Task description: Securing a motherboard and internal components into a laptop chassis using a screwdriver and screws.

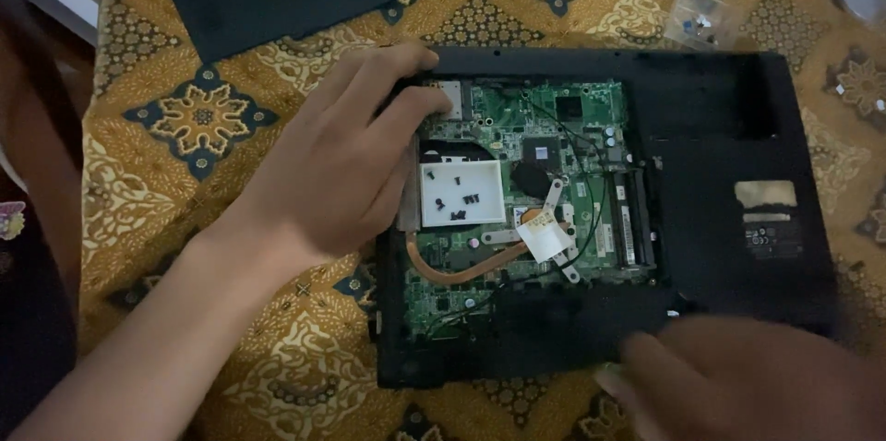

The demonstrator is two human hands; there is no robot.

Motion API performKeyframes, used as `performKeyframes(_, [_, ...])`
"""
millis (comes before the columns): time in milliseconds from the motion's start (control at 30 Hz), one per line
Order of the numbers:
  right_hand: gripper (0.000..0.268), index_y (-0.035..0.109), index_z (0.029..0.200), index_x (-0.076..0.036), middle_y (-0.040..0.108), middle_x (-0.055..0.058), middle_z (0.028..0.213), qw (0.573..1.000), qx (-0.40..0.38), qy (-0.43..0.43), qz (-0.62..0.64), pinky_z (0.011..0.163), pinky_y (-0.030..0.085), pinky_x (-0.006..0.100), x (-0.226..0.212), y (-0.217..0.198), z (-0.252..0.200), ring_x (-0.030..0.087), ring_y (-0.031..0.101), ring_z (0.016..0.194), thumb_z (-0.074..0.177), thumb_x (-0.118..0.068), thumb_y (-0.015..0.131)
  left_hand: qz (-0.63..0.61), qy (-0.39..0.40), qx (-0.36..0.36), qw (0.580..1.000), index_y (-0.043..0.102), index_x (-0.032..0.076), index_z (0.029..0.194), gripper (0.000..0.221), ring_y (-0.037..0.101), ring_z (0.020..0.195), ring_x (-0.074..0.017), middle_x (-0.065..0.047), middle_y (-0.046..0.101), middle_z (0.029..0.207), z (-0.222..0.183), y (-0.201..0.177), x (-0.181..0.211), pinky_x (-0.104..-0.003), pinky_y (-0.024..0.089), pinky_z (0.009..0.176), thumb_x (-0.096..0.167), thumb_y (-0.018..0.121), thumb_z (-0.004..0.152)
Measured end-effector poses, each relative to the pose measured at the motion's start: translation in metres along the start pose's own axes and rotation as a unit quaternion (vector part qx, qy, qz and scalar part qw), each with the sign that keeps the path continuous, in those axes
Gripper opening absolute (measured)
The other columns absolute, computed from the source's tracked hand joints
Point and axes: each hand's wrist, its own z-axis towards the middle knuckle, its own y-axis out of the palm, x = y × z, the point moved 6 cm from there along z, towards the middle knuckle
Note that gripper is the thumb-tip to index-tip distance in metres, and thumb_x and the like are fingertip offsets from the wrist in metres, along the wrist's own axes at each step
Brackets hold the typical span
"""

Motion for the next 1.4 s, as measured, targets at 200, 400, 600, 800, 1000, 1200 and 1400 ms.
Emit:
performKeyframes(200, [0.016, 0.063, 0.106, -0.023, 0.064, 0.003, 0.068, 0.985, 0.047, -0.148, -0.071, 0.039, 0.053, 0.037, -0.036, 0.002, 0.0, 0.018, 0.068, 0.052, 0.104, -0.017, 0.048, 0.017, -0.002, -0.001, 1.0, 0.062, -0.004, 0.121, 0.026, 0.053, 0.127, -0.0412, -0.021, 0.052, 0.138, 0.0, 0.0, 0.0, -0.05, 0.046, 0.108, -0.004, 0.059, 0.095])
performKeyframes(400, [0.005, 0.062, 0.103, -0.024, 0.061, 0.001, 0.083, 0.963, 0.003, -0.268, 0.01, 0.05, 0.054, 0.036, -0.039, -0.007, 0.005, 0.019, 0.063, 0.065, 0.104, -0.027, 0.058, 0.005, 0.011, 0.01, 1.0, 0.061, -0.005, 0.118, 0.021, 0.056, 0.122, -0.0414, -0.021, 0.052, 0.136, 0.001, -0.001, 0.001, -0.051, 0.048, 0.104, -0.005, 0.061, 0.097])
performKeyframes(600, [0.037, 0.059, 0.09, -0.036, 0.066, -0.007, 0.077, 0.963, -0.249, -0.051, -0.087, 0.066, 0.056, 0.037, -0.021, 0.033, 0.008, 0.014, 0.068, 0.07, 0.112, -0.062, 0.045, 0.002, 0.01, 0.01, 1.0, 0.062, -0.005, 0.119, 0.025, 0.053, 0.124, -0.04, -0.02, 0.052, 0.136, 0.0, -0.002, 0.001, -0.05, 0.047, 0.105, -0.007, 0.06, 0.093])
performKeyframes(800, [0.016, 0.066, 0.081, -0.006, 0.063, 0.012, 0.06, 0.917, -0.019, -0.384, -0.104, 0.033, 0.048, 0.037, -0.04, 0.004, 0.008, 0.023, 0.058, 0.041, 0.095, 0.0, 0.06, 0.014, 0.015, 0.015, 1.0, 0.062, -0.004, 0.119, 0.026, 0.054, 0.124, -0.0406, -0.02, 0.052, 0.135, -0.001, -0.002, 0.002, -0.05, 0.047, 0.106, -0.009, 0.059, 0.094])
performKeyframes(1000, [0.009, 0.064, 0.107, -0.007, 0.062, 0.014, 0.085, 0.909, -0.049, -0.41, -0.064, 0.046, 0.054, 0.042, -0.034, 0.009, 0.007, 0.027, 0.059, 0.063, 0.103, -0.013, 0.059, 0.004, 0.01, 0.014, 1.0, 0.06, -0.003, 0.12, 0.024, 0.052, 0.128, -0.0404, -0.02, 0.051, 0.136, -0.002, -0.002, 0.0, -0.05, 0.046, 0.11, -0.006, 0.057, 0.096])
performKeyframes(1200, [0.038, 0.063, 0.125, -0.002, 0.071, 0.019, 0.094, 0.939, -0.019, -0.342, -0.047, 0.046, 0.066, 0.031, -0.029, 0.003, 0.005, 0.024, 0.076, 0.066, 0.104, -0.033, 0.064, 0.01, 0.007, 0.009, 1.0, 0.06, -0.003, 0.119, 0.023, 0.054, 0.124, -0.0387, -0.018, 0.052, 0.135, -0.001, -0.001, 0.0, -0.048, 0.046, 0.107, -0.003, 0.059, 0.096])
performKeyframes(1400, [0.015, 0.067, 0.104, -0.027, 0.058, 0.001, 0.096, 0.943, -0.099, -0.317, 0.036, 0.062, 0.053, 0.037, -0.024, 0.017, 0.01, 0.017, 0.057, 0.079, 0.111, -0.035, 0.056, 0.018, 0.006, 0.015, 1.0, 0.059, 0.0, 0.121, 0.027, 0.053, 0.125, -0.0386, -0.017, 0.049, 0.137, -0.003, 0.0, -0.001, -0.049, 0.046, 0.107, -0.004, 0.06, 0.094])
